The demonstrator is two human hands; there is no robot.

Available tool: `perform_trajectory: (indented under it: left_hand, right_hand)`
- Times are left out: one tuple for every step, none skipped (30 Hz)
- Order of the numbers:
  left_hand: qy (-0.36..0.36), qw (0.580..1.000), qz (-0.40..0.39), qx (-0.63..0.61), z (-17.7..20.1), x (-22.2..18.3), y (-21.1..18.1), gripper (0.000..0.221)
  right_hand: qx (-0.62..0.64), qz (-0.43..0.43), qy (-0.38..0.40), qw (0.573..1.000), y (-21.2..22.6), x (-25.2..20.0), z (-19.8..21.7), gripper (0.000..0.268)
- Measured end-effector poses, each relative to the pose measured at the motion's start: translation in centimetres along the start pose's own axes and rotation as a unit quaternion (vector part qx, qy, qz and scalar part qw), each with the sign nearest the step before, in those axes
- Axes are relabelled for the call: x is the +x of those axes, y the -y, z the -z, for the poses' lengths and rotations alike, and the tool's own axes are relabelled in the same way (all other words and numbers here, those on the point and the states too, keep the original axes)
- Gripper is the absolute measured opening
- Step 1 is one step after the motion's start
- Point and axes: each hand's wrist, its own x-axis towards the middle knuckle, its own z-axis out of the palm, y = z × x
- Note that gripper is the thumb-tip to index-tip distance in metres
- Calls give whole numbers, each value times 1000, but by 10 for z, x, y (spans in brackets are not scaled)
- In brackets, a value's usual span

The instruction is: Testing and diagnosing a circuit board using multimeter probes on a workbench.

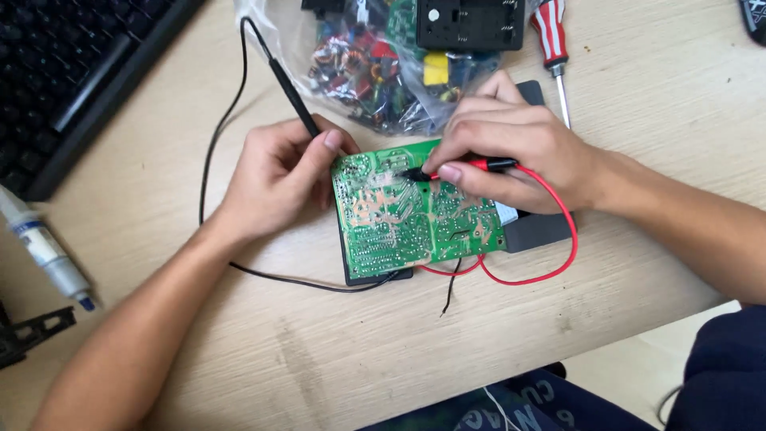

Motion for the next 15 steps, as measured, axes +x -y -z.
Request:
perform_trajectory:
  left_hand:
    - [4, 1000, -4, 6, 2, -2, -1, 36]
    - [1, 1000, 10, 0, 2, -2, -2, 35]
    - [-2, 1000, 24, -6, 2, -2, -2, 35]
    - [1, 1000, 20, -5, 1, -1, 1, 35]
    - [-5, 1000, 25, -12, 0, -1, 3, 35]
    - [-15, 999, 32, -18, 0, -3, 6, 34]
    - [-14, 999, 31, -16, 1, -2, 6, 34]
    - [-15, 999, 35, -25, 1, -3, 7, 35]
    - [-16, 999, 40, -34, 0, -3, 8, 35]
    - [-16, 998, 40, -34, 0, -3, 6, 35]
    - [-10, 999, 30, -14, 0, -3, 4, 36]
    - [-4, 1000, 19, 7, 1, -2, 2, 37]
    - [-3, 1000, 19, 7, 2, -2, 3, 37]
    - [0, 1000, 18, 6, 2, -2, 4, 38]
    - [2, 1000, 17, 4, 2, -1, 6, 38]
  right_hand:
    - [-4, 2, -7, 1000, -1, 1, -1, 18]
    - [7, -3, -10, 1000, -1, 1, -1, 19]
    - [18, -9, -13, 1000, -1, 0, 0, 20]
    - [14, -10, -16, 1000, -1, -2, 0, 20]
    - [15, -10, -13, 1000, -1, -3, 1, 21]
    - [18, -9, -8, 1000, -2, -3, 0, 21]
    - [16, -8, -10, 1000, -2, -3, 1, 21]
    - [7, -8, -4, 1000, -2, -4, 1, 20]
    - [-2, -7, 3, 1000, -3, -4, 1, 20]
    - [-1, -8, 3, 1000, -1, -4, 3, 20]
    - [-4, -9, 9, 1000, 0, -4, 5, 21]
    - [-9, -11, 14, 1000, 1, -3, 7, 22]
    - [-9, -11, 13, 1000, 1, -3, 8, 22]
    - [-11, -9, 11, 1000, 1, -4, 9, 22]
    - [-13, -6, 8, 1000, 2, -5, 10, 22]
